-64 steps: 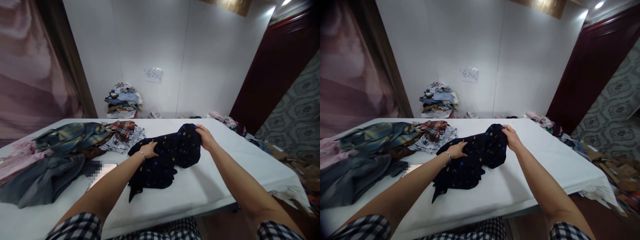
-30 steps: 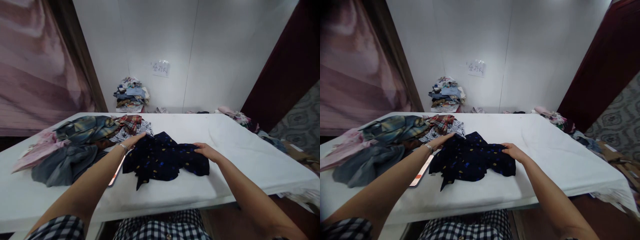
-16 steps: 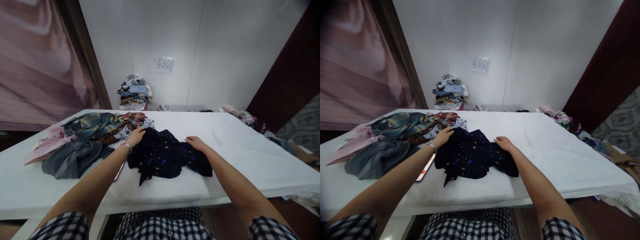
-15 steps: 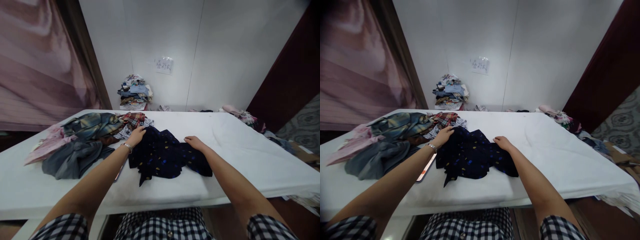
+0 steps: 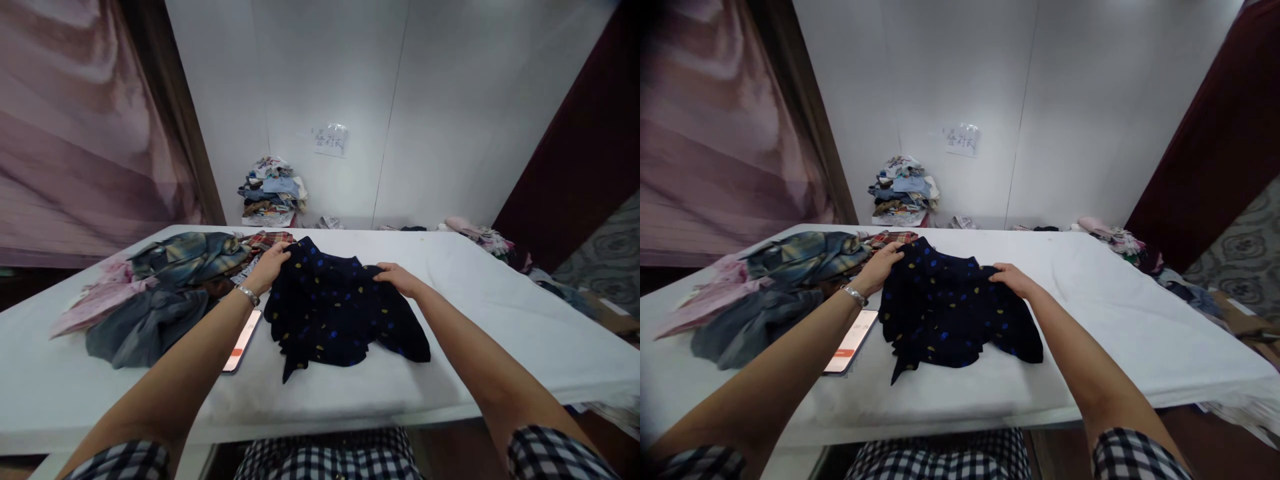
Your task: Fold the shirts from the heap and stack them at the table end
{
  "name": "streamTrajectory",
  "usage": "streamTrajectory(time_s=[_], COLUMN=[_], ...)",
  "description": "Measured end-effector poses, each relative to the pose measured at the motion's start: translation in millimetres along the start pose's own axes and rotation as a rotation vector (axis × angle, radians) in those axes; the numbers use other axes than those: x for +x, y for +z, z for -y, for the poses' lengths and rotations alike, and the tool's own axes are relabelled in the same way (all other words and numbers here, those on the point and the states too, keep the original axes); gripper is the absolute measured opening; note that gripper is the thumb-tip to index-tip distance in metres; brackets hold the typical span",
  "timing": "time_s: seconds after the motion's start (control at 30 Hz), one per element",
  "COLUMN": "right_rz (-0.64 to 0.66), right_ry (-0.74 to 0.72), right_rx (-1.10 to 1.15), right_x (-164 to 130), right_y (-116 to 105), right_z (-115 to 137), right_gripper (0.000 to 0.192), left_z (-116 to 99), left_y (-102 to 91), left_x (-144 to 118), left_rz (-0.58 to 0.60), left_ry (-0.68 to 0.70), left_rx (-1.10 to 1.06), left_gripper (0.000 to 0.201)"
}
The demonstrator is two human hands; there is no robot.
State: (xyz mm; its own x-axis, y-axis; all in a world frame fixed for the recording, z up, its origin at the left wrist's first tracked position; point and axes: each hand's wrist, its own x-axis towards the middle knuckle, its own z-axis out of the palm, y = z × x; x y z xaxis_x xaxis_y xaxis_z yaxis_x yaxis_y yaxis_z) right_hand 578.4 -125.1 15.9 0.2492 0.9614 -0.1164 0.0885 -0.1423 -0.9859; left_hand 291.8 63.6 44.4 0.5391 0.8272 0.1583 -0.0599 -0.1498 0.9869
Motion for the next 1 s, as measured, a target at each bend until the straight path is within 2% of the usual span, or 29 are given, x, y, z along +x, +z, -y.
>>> streamTrajectory(time_s=[0.07,0.17,0.23,0.33,0.4,0.43,0.47,0.53,0.6,0.63,0.67,0.7,0.77,0.83,0.87,0.93,1.0], right_rz=[-0.091,-0.189,-0.134,0.012,-0.025,-0.081,-0.145,-0.247,-0.315,-0.344,-0.365,-0.376,-0.369,-0.347,-0.337,-0.317,-0.31], right_ry=[-0.049,-0.038,-0.053,-0.126,-0.166,-0.18,-0.192,-0.224,-0.277,-0.319,-0.372,-0.436,-0.581,-0.722,-0.781,-0.869,-0.928], right_rx=[0.189,0.31,0.335,0.356,0.365,0.376,0.392,0.437,0.482,0.501,0.515,0.52,0.478,0.362,0.287,0.151,0.107], right_x=[-7.1,-11.4,-11.9,-11.6,-9.4,-7.2,-4.0,5.2,17.5,24.4,31.5,38.2,49.0,52.9,51.5,41.6,24.4], right_y=[-4.2,3.6,17.7,41.8,51.8,53.7,53.4,47.4,36.9,31.3,26.0,21.5,16.2,16.5,18.5,23.6,26.3], right_z=[12.6,22.2,26.5,37.2,48.3,54.6,61.2,75.2,91.5,101.1,112.1,124.5,154.4,190.4,210.2,251.5,291.6], right_gripper=[0.02,0.019,0.022,0.03,0.028,0.025,0.021,0.014,0.01,0.009,0.008,0.009,0.012,0.021,0.03,0.042,0.034], left_z=[0.4,-7.8,-17.6,-34.6,-46.3,-52.1,-57.6,-66.2,-68.3,-65.8,-60.4,-52.5,-30.4,-5.3,6.0,22.1,26.6], left_y=[5.5,34.0,62.6,103.6,120.4,124.5,126.1,123.7,119.9,119.6,121.0,124.5,136.2,149.9,155.3,158.9,150.6], left_x=[6.8,12.2,12.7,14.2,16.8,17.4,16.7,7.5,-14.8,-30.5,-48.1,-66.1,-97.8,-115.7,-117.9,-110.0,-91.0], left_rz=[-0.019,0.018,0.112,0.318,0.428,0.444,0.417,0.25,0.043,-0.011,-0.013,0.048,0.3,0.402,0.411,0.358,0.233], left_ry=[-0.002,0.026,0.095,0.275,0.386,0.426,0.46,0.545,0.663,0.719,0.759,0.771,0.684,0.451,0.306,0.045,-0.085], left_rx=[0.011,0.038,0.079,0.211,0.283,0.289,0.282,0.292,0.353,0.39,0.417,0.426,0.443,0.411,0.37,0.254,0.143], left_gripper=[0.024,0.027,0.029,0.027,0.029,0.031,0.034,0.038,0.037,0.035,0.032,0.028,0.03,0.045,0.056,0.075,0.086])
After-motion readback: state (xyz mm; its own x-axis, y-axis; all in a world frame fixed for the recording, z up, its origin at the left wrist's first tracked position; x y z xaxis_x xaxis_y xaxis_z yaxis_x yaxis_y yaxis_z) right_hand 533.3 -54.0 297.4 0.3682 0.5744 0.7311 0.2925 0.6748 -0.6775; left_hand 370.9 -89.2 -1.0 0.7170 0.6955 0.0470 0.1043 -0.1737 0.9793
